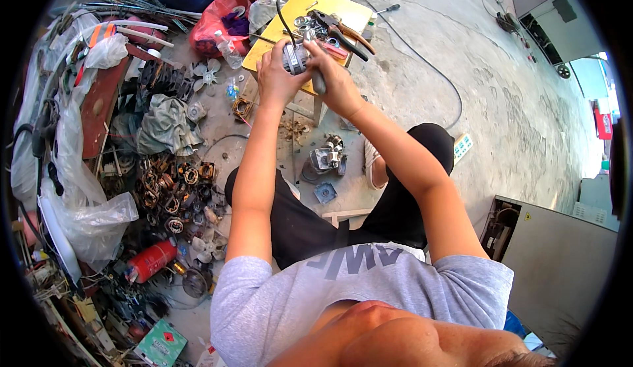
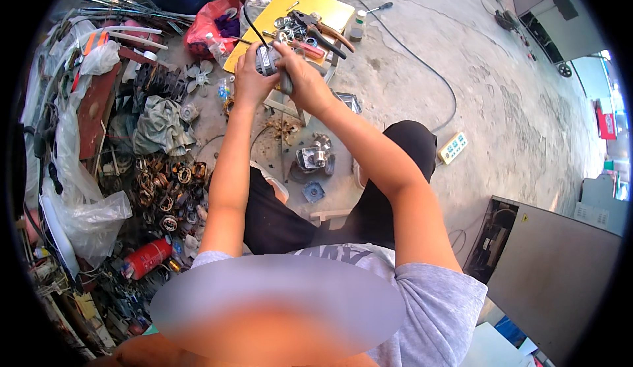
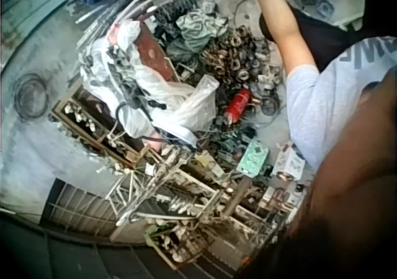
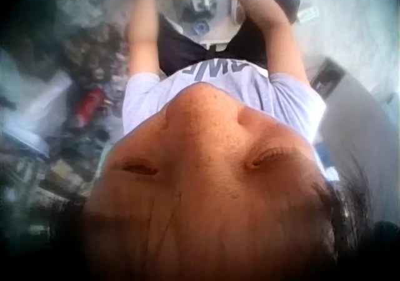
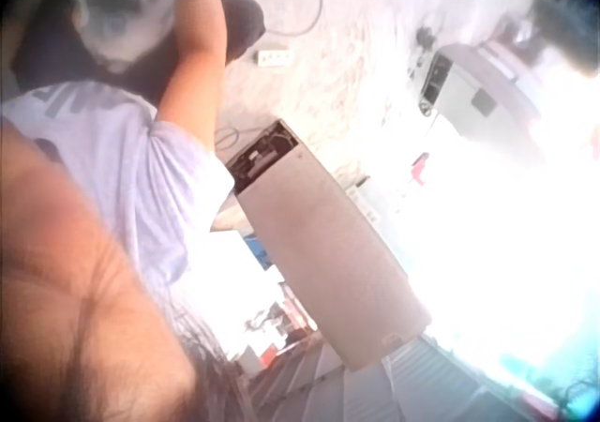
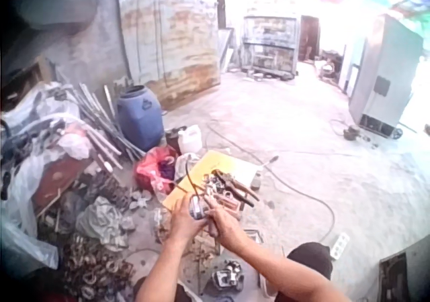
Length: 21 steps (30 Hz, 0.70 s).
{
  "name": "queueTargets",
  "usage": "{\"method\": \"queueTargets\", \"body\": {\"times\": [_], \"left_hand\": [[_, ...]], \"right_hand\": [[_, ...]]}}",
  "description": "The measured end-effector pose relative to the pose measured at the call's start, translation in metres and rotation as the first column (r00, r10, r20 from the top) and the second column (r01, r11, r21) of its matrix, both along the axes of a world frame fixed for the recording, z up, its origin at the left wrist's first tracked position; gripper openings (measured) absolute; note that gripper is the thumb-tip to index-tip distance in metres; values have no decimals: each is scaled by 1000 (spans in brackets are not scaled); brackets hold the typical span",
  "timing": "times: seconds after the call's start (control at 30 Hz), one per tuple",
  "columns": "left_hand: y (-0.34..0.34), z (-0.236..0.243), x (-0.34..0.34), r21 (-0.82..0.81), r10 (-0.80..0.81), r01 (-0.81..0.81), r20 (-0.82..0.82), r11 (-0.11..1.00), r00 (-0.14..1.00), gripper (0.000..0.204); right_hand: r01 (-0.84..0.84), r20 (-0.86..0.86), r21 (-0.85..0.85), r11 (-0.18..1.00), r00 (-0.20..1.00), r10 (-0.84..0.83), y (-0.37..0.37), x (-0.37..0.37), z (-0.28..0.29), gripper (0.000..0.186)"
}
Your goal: The person disassembles a metal alternator housing by hand and with tools. They use pliers to pull internal components out of the casing and use a screwdriver to pry and manipulate the internal assembly on a small table.
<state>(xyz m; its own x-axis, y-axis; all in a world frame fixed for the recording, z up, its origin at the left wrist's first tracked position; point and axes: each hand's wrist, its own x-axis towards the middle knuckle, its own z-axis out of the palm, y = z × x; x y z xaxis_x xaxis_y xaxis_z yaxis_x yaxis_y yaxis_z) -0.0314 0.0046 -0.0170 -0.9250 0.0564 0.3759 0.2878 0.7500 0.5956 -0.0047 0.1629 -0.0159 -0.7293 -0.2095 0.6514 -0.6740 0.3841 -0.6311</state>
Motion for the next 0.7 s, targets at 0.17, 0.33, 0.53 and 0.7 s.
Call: {"method": "queueTargets", "body": {"times": [0.17, 0.33, 0.53, 0.7], "left_hand": [[-1, 0, 0, 19, -19, 18, 28, 1000, 999, 99], [-3, 4, 5, 46, -12, 7, 106, 999, 994, 109], [-7, 2, 7, 71, -6, 0, 89, 997, 996, 98], [-6, 1, 6, 76, -4, -1, 72, 997, 997, 95]], "right_hand": [[200, 130, -247, 948, 976, -172, 8, -9, -1, 29], [275, 212, -133, 952, 946, -244, 30, -46, 28, 26], [89, 411, -28, 996, 909, -70, 31, -87, 44, 38], [27, 448, 140, 990, 889, -88, 25, -108, 53, 32]]}}
